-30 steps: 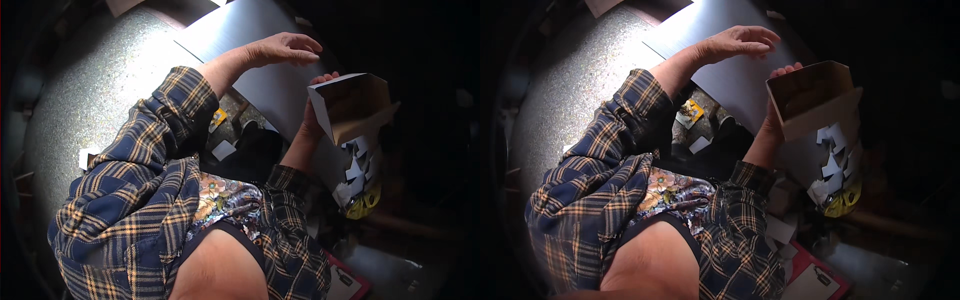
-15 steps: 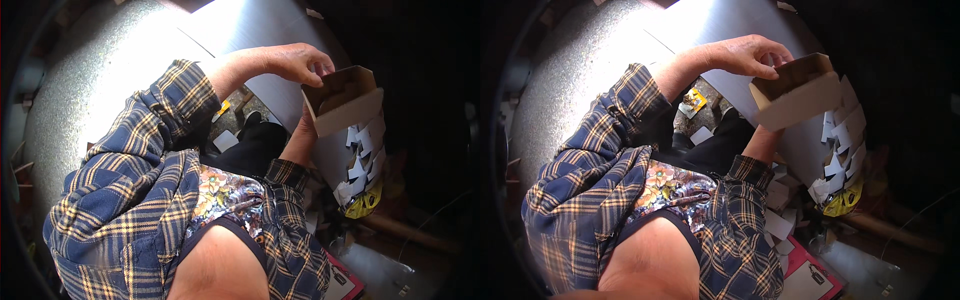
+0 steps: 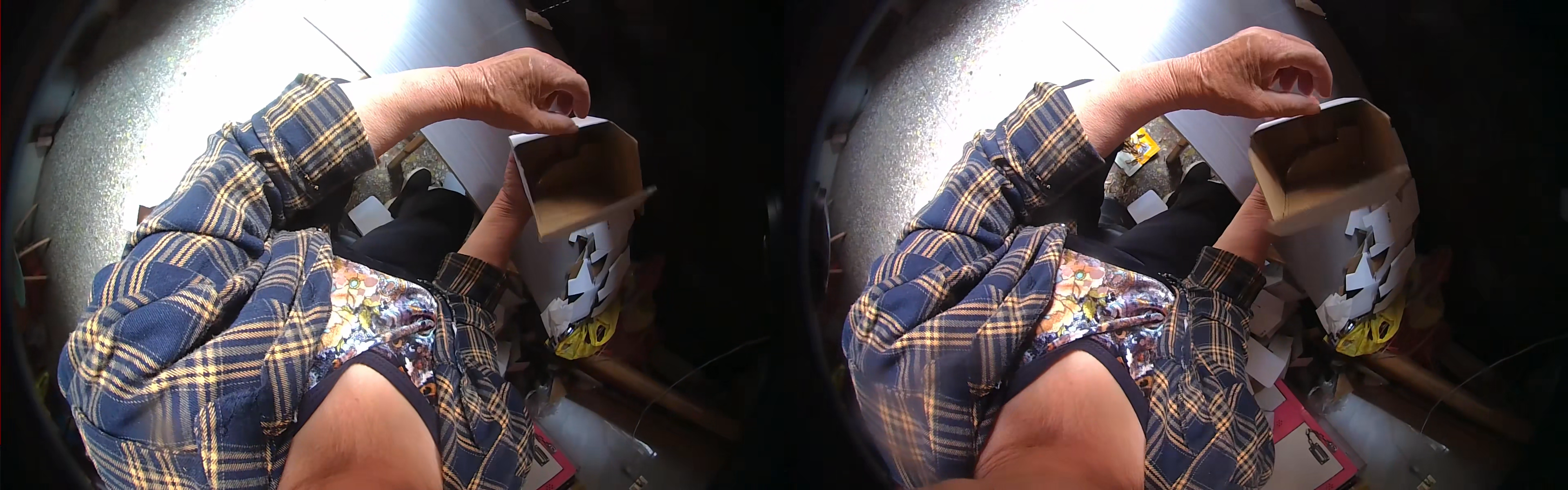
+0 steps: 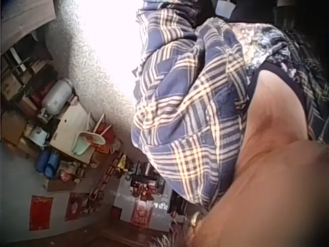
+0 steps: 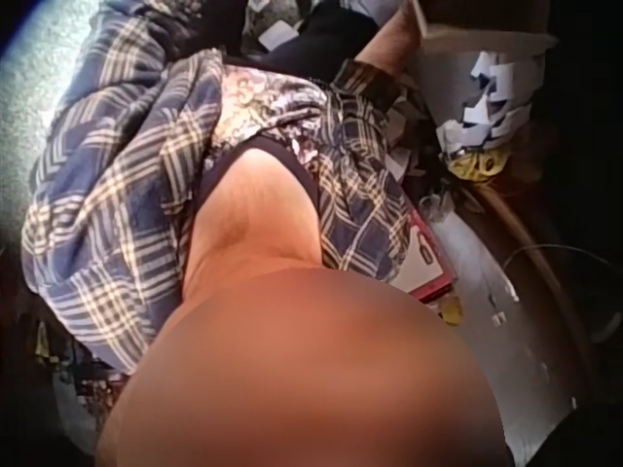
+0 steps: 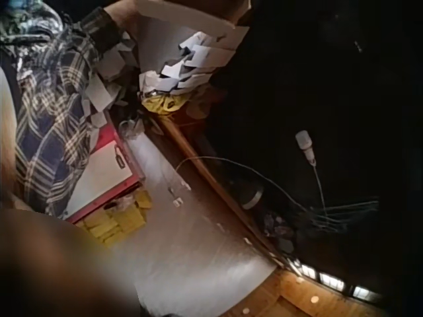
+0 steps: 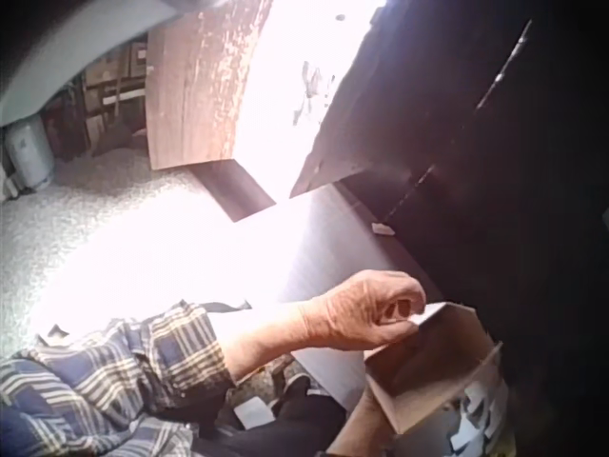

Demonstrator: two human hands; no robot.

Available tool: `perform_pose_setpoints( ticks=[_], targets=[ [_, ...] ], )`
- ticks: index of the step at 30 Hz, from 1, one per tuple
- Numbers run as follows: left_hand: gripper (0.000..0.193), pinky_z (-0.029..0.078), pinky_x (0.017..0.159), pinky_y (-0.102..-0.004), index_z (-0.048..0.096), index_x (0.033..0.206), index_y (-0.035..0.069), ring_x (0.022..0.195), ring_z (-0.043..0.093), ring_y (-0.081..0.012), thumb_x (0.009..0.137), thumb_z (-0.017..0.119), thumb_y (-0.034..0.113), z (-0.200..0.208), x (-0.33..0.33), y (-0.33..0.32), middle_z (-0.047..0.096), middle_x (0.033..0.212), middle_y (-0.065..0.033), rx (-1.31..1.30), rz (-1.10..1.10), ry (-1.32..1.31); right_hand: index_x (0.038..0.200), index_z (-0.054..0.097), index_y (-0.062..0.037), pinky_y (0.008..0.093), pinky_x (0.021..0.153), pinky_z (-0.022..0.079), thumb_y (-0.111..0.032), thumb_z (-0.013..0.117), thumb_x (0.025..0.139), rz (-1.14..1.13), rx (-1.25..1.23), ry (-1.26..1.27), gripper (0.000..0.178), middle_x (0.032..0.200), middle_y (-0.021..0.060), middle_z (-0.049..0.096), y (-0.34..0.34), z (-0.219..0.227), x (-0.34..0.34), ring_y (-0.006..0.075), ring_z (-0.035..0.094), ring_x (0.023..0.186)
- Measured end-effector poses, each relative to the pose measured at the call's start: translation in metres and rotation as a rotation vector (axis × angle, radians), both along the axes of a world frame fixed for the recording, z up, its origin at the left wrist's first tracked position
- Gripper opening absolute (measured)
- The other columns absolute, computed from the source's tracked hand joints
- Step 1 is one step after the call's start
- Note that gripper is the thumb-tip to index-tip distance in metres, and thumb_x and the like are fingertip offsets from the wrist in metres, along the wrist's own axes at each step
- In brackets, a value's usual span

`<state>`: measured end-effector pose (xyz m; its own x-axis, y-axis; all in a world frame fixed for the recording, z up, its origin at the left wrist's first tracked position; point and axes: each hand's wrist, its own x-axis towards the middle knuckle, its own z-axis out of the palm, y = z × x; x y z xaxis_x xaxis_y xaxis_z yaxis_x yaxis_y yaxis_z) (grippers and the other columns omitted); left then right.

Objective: Folding cardboard box blanks to assemble them.

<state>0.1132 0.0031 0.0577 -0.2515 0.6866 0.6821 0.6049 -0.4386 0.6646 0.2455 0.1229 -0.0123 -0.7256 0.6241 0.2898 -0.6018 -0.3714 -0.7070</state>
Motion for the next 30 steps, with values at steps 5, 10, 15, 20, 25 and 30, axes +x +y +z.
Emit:
perform_pose_setpoints(
  ticks=[5, 10, 15, 20, 25, 30],
  targets=[
    [0.029, 0.053, 0.078, -0.0300, 0.057, 0.106, 0.008, 0.090, 0.062, -0.0213, 0.082, 0.070, 0.018, -0.001, 0.005, -0.002, 0.060, 0.097, -0.0100, 0.215, 0.142, 0.111, 0.131, 0.045, -0.0034, 0.0466, 0.099, 0.046, -0.031, 0.057, 0.091, -0.034, 0.022, -0.098, 0.050, 0.132, 0.0190, 0.046, 0.013, 0.007, -0.001, 0.0320, 0.047, 0.122],
    [0.043, 0.048, 0.093, -0.0362, 0.053, 0.112, 0.006, 0.104, 0.059, -0.0255, 0.077, 0.074, 0.019, -0.003, -0.013, -0.004, 0.060, 0.107, -0.0100, 0.176, 0.121, 0.058, 0.131, 0.044, -0.0033, 0.0452, 0.099, 0.045, -0.031, 0.057, 0.091, -0.004, -0.004, -0.305, 0.051, 0.131, 0.0178, 0.048, 0.005, -0.015, -0.005, 0.0304, 0.048, 0.121],
    [0.029, 0.048, 0.090, -0.0362, 0.060, 0.113, 0.005, 0.098, 0.063, -0.0263, 0.087, 0.063, 0.017, -0.020, -0.017, 0.012, 0.067, 0.102, -0.0133, -0.174, -0.143, -0.031, 0.131, 0.043, -0.0031, 0.0439, 0.099, 0.045, -0.031, 0.057, 0.091, -0.037, -0.042, -0.410, 0.051, 0.130, 0.0165, 0.050, 0.014, -0.022, 0.003, 0.0288, 0.049, 0.121],
    [0.023, 0.049, 0.082, -0.0406, 0.065, 0.103, 0.005, 0.096, 0.062, -0.0341, 0.087, 0.054, 0.017, -0.033, -0.034, 0.000, 0.066, 0.098, -0.0186, -0.373, 0.059, -0.257, 0.132, 0.040, -0.0014, 0.0460, 0.101, 0.042, -0.041, 0.058, 0.088, -0.158, 0.060, -0.531, 0.061, 0.130, 0.0163, 0.051, 0.014, -0.004, -0.003, 0.0296, 0.051, 0.119],
    [0.021, 0.048, 0.081, -0.0438, 0.064, 0.095, 0.002, 0.097, 0.061, -0.0373, 0.081, 0.049, 0.009, -0.050, -0.033, 0.020, 0.066, 0.095, -0.0207, -0.428, 0.285, -0.036, 0.132, 0.039, 0.0000, 0.0442, 0.103, 0.040, -0.047, 0.058, 0.085, -0.028, 0.134, -0.137, 0.069, 0.131, 0.0166, 0.049, 0.015, 0.016, 0.013, 0.0290, 0.050, 0.120],
    [0.035, 0.046, 0.088, -0.0438, 0.058, 0.113, 0.004, 0.104, 0.058, -0.0392, 0.080, 0.049, 0.007, -0.072, -0.034, 0.034, 0.064, 0.104, -0.0223, -0.559, 0.358, -0.105, 0.123, 0.050, 0.0037, 0.0402, 0.094, 0.047, -0.027, 0.060, 0.084, -0.365, 0.427, -0.384, 0.050, 0.117, 0.0163, 0.057, 0.014, 0.019, -0.010, 0.0273, 0.058, 0.106]
  ],
)
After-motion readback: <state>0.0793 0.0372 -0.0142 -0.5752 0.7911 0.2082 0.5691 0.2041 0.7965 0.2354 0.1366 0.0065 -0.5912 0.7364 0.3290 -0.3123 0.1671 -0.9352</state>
